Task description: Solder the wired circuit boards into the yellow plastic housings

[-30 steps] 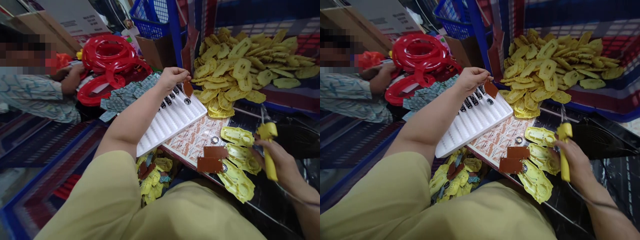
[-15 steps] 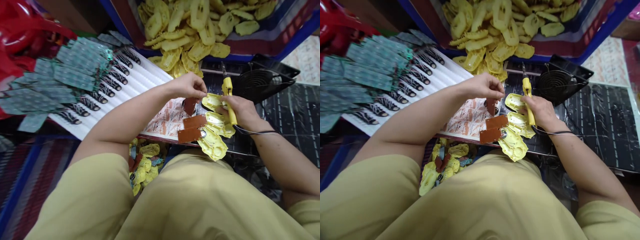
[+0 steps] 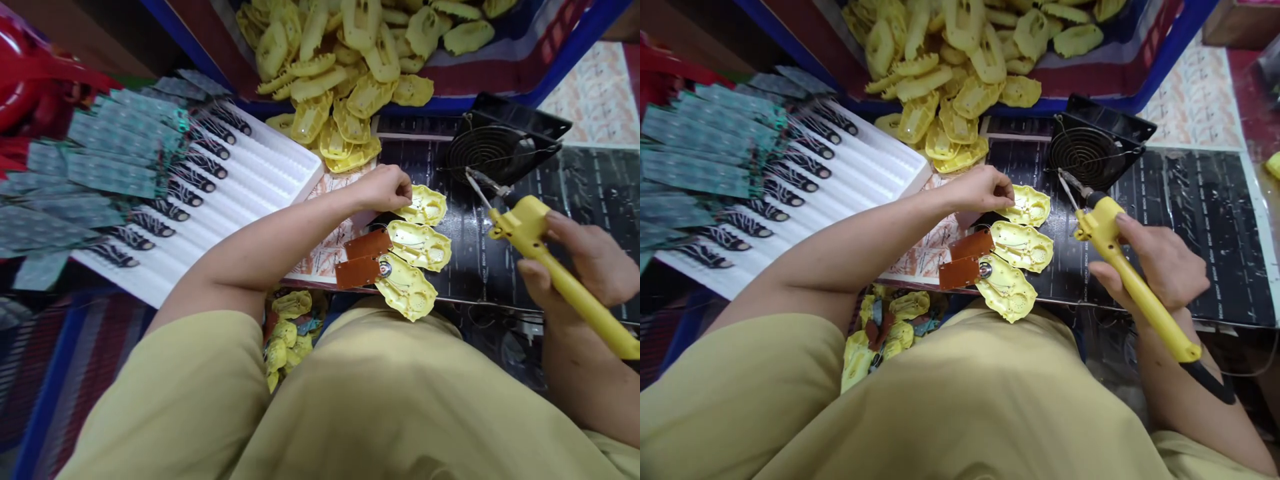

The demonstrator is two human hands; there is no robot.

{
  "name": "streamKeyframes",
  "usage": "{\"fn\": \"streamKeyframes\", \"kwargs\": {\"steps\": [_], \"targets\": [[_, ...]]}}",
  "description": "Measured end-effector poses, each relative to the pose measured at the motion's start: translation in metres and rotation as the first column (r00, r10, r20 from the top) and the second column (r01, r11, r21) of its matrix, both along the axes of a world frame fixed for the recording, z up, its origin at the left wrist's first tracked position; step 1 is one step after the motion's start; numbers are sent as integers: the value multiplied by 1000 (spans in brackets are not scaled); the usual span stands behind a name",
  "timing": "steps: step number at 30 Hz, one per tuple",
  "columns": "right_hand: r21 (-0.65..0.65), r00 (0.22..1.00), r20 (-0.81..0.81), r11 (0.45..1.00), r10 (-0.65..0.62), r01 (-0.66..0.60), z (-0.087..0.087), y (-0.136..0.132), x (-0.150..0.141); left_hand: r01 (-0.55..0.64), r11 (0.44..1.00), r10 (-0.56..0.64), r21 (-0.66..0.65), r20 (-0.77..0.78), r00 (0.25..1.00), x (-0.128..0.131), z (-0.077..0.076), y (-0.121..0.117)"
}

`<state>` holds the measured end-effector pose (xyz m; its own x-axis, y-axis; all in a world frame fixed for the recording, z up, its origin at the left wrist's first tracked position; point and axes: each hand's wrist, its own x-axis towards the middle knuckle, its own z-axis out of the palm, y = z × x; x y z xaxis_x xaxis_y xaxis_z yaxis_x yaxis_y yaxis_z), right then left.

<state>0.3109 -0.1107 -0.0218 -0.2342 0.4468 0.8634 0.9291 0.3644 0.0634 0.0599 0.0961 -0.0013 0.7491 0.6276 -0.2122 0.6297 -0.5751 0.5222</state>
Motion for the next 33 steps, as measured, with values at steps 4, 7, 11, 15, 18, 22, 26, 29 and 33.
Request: {"fn": "streamKeyframes", "kwargs": {"steps": [4,7,11,15,18,22,26,29,33], "targets": [[-130,970,-219,982,103,-133,-17,-9,1,5,999,-4,31,-46,999,4,0,-1],[-193,953,-246,955,175,-225,-23,-9,-3,-3,999,7,54,-89,996,6,1,-2],[-219,937,-287,939,197,-265,-25,-3,-7,4,999,2,41,-124,992,9,3,-2],[-203,915,-297,918,273,-340,-27,5,-11,-5,999,11,38,-168,986,10,7,-3],[-185,903,-284,905,324,-383,-25,12,-15,11,999,-3,43,-177,984,12,8,-3],[-180,902,-175,888,395,-424,-15,20,-17,20,998,-11,52,-180,984,13,9,-3],[-192,891,-159,871,426,-451,-7,20,-13,1,999,8,42,-208,978,14,10,-4],[-164,901,-205,895,382,-416,-7,15,-8,-2,1000,7,25,-201,980,14,11,-4],[-189,912,-223,902,345,-388,-11,10,-7,15,999,-9,30,-186,983,13,11,-3]]}}
